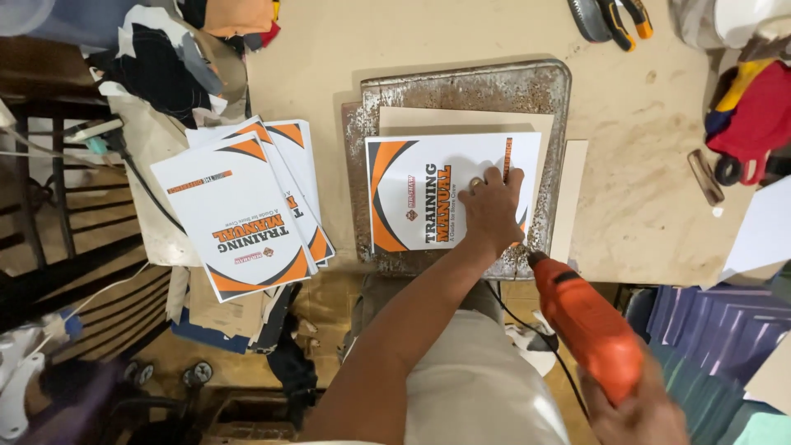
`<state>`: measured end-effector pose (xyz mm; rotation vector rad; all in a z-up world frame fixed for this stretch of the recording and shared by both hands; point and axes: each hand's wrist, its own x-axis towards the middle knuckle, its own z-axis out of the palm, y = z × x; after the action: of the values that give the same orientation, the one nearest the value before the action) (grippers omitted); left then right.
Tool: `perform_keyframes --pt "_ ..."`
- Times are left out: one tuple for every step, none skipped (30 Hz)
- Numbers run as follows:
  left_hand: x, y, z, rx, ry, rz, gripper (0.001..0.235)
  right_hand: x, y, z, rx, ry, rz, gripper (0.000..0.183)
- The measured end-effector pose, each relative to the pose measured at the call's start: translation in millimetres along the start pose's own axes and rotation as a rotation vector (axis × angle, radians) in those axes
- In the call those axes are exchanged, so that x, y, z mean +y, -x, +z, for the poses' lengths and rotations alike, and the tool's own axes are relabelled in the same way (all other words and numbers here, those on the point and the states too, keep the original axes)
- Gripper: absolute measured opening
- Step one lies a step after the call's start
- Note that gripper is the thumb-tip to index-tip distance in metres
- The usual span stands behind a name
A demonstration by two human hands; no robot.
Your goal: Drilling holes into stacks of training manuals using a handheld power drill and a guide template.
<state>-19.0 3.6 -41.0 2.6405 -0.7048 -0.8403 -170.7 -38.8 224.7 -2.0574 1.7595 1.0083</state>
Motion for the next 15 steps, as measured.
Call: perform_keyframes --pt "-1 0 3 -0.001 -0.002 0.008 0.099 17 -1 6 0.002 -0.006 0.006 0.085" --pt "-2 1 5 0.074 -0.052 0.014 0.102 34 -1 12 0.071 -0.034 -0.014 0.083" --pt "-1 1 8 0.151 -0.102 0.024 0.106 52 -2 18 0.143 -0.065 -0.031 0.082" --pt "1 1 4 0.152 -0.103 0.035 0.106 59 1 20 0.147 -0.073 -0.023 0.082" --pt "1 1 -1 0.045 -0.054 0.024 0.104 65 1 22 0.122 -0.201 -0.003 0.075" --pt "1 1 -6 -0.062 -0.005 0.013 0.102 71 2 24 0.096 -0.333 0.015 0.068" --pt "2 1 -16 -0.051 -0.008 0.013 0.102 80 -1 35 0.099 -0.34 0.007 0.068" --pt "4 1 -26 -0.164 0.007 -0.003 0.099 90 -4 46 0.163 -0.359 -0.083 0.07" --pt "5 2 -35 -0.274 0.026 -0.026 0.096 100 -10 56 0.225 -0.374 -0.178 0.073" --pt "5 -3 -28 -0.261 0.027 -0.033 0.096 108 -20 64 0.228 -0.377 -0.193 0.073" --pt "3 -3 -19 -0.194 0.039 -0.025 0.106 118 -28 69 0.208 -0.274 -0.147 0.069" --pt "1 -2 -11 -0.126 0.05 -0.018 0.116 129 -37 74 0.192 -0.172 -0.102 0.066" --pt "-2 -5 -8 -0.102 0.039 -0.026 0.116 130 -38 81 0.195 -0.186 -0.125 0.066" --pt "-5 -8 -6 -0.147 0.082 -0.012 0.111 130 -40 88 0.188 -0.338 -0.194 0.072" --pt "-7 -5 -1 -0.208 0.133 -0.004 0.107 134 -37 91 0.17 -0.478 -0.254 0.08"
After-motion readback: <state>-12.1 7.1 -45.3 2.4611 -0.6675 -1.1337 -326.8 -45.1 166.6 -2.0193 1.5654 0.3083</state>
